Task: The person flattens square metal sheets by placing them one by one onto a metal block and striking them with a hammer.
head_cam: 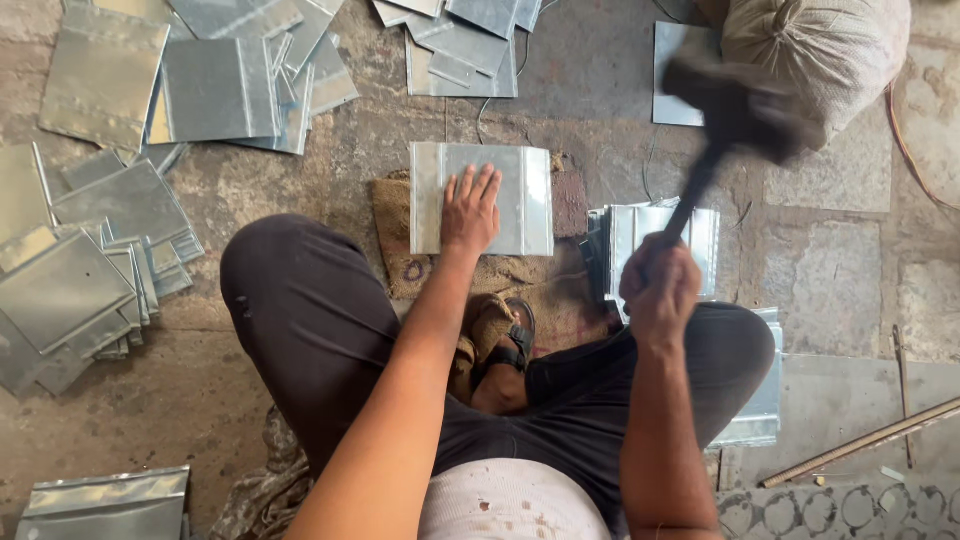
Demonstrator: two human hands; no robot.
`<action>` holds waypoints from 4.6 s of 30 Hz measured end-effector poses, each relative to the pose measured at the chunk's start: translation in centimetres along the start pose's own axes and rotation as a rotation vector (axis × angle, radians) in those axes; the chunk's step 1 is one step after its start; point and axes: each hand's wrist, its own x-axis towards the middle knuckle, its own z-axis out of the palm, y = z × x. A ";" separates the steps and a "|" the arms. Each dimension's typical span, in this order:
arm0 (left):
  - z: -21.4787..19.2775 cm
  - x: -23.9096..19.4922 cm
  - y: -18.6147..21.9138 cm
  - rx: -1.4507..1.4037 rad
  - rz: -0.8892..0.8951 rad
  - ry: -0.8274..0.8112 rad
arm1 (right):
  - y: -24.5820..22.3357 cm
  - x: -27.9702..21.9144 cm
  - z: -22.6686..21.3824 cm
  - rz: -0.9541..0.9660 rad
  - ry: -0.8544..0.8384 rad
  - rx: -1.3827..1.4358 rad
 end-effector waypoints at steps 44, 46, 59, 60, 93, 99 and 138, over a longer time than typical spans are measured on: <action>-1.1 0.9 0.4 0.114 -0.097 -0.123 | 1.8 -1.1 1.0 -0.276 0.185 0.154; -1.2 1.1 0.5 0.110 -0.098 -0.118 | 2.8 -1.1 1.0 -0.379 0.232 0.220; -0.7 0.7 0.4 0.112 -0.096 -0.050 | 11.5 0.6 2.5 0.201 -0.073 -0.534; -0.5 1.0 0.4 0.114 -0.092 -0.045 | 9.4 0.9 2.3 0.249 -0.054 -0.366; -0.7 -0.6 1.1 0.097 -0.132 -0.161 | 18.9 1.6 2.4 0.188 -0.180 -0.803; 0.5 -1.0 0.7 0.064 -0.101 -0.043 | 15.7 0.9 2.6 0.300 0.003 -0.558; -2.4 3.1 1.3 0.108 -0.259 -0.139 | 16.3 -0.8 2.3 0.593 -0.150 -0.719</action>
